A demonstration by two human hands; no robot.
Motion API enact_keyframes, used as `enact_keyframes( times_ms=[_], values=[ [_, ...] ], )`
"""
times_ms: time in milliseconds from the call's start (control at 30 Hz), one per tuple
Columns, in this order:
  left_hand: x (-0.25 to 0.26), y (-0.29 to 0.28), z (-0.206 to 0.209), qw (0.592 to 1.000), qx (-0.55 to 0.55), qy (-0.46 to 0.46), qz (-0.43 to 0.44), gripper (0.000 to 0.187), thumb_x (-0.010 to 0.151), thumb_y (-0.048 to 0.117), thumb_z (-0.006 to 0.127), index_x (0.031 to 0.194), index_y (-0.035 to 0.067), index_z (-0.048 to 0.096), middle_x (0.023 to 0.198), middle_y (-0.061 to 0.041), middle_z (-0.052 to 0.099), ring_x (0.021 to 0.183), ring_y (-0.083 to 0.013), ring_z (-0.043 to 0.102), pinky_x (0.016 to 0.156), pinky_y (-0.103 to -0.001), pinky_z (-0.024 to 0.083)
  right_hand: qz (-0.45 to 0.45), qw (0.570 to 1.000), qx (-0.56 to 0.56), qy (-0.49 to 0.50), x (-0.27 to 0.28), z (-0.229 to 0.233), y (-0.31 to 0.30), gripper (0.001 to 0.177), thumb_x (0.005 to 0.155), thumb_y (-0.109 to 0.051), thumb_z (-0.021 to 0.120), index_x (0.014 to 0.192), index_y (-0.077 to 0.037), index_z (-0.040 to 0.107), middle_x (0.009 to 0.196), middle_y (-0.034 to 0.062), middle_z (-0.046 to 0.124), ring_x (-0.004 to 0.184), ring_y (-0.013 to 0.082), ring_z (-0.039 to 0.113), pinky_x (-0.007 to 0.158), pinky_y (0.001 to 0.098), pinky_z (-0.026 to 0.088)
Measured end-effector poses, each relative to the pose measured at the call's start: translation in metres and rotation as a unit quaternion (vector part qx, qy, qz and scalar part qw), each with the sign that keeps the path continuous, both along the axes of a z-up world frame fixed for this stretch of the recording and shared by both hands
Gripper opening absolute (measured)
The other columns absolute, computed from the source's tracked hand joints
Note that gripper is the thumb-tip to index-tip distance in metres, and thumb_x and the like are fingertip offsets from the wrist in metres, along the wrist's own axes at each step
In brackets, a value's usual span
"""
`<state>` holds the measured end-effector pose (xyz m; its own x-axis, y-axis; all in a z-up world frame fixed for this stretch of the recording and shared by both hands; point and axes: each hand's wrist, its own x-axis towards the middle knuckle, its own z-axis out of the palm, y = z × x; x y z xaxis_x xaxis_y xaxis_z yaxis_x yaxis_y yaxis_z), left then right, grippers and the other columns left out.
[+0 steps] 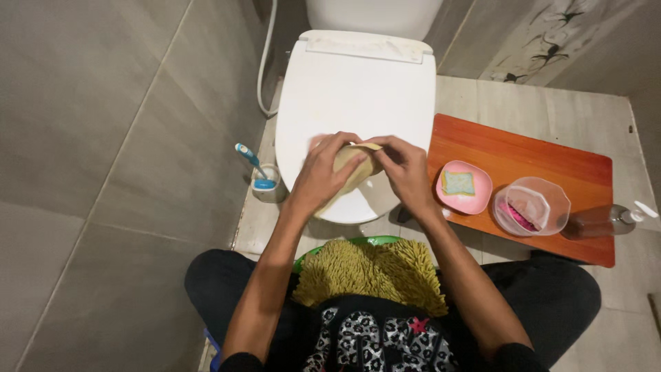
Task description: The person wipes the toilet seat and lid with a yellow cloth, then cleans the tank and cistern. The person folds the cloth and continues wiping the seat and lid.
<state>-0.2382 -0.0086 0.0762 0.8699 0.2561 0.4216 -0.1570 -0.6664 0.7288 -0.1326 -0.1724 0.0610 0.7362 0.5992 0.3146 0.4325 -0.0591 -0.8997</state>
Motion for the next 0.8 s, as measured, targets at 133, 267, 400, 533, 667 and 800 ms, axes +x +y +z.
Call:
enact_keyframes(
  times_ms=[133,267,400,533,667,800],
  values=[
    [0.010,-0.009,0.022,0.996,-0.033,-0.045,-0.072,0.018,0.101,0.012,0.064,0.117,0.004,0.066,0.106,-0.012,0.072,0.098,-0.0271,0.075,0.084,-0.041,0.059,0.045,0.991,0.104,0.065,0.013,0.008,-0.011,0.011,0.099,-0.008,0.064,0.108,0.000,0.064,0.097,-0.0003,0.069,0.093,0.0062,0.066,0.082,0.0233,0.055],
    [0.025,-0.009,0.036,0.982,-0.103,-0.117,-0.109,0.016,0.104,0.006,0.056,0.119,0.003,0.062,0.110,-0.008,0.071,0.104,-0.0191,0.071,0.092,-0.036,0.058,0.045,0.998,-0.030,0.013,0.020,0.016,-0.028,0.022,0.093,-0.019,0.073,0.103,0.001,0.067,0.087,0.0019,0.067,0.085,0.0058,0.059,0.074,0.0242,0.052],
    [0.032,0.011,0.050,0.972,-0.165,-0.168,-0.016,0.010,0.108,0.008,0.056,0.116,0.003,0.059,0.095,-0.004,0.069,0.086,-0.0093,0.067,0.072,-0.027,0.054,0.051,0.986,-0.155,0.040,0.022,0.018,-0.040,0.028,0.092,-0.030,0.076,0.100,-0.004,0.076,0.084,0.0021,0.075,0.080,0.0071,0.066,0.074,0.0268,0.053],
    [0.024,0.031,0.056,0.970,-0.061,-0.228,0.058,0.009,0.110,0.010,0.062,0.115,0.003,0.061,0.089,-0.004,0.069,0.079,-0.0090,0.061,0.069,-0.025,0.049,0.078,0.993,-0.077,-0.046,0.037,0.020,-0.052,0.026,0.097,-0.027,0.071,0.099,-0.002,0.079,0.092,0.0050,0.076,0.095,0.0109,0.064,0.084,0.0303,0.050],
    [0.019,0.040,0.057,0.968,-0.075,-0.222,0.093,0.014,0.111,0.018,0.059,0.115,0.004,0.061,0.089,-0.001,0.071,0.077,-0.0062,0.062,0.065,-0.023,0.048,0.058,0.995,0.030,-0.070,0.045,0.025,-0.053,0.023,0.101,-0.021,0.072,0.104,0.002,0.074,0.093,0.0074,0.069,0.095,0.0123,0.059,0.081,0.0283,0.048],
    [0.014,0.044,0.060,0.957,-0.112,-0.253,0.092,0.021,0.115,0.024,0.056,0.117,0.004,0.060,0.095,-0.002,0.069,0.083,-0.0064,0.063,0.067,-0.024,0.048,0.049,0.996,0.067,0.006,0.038,0.044,-0.046,0.026,0.102,-0.026,0.072,0.107,0.000,0.071,0.088,0.0016,0.070,0.083,0.0057,0.063,0.073,0.0222,0.051]
  ],
)
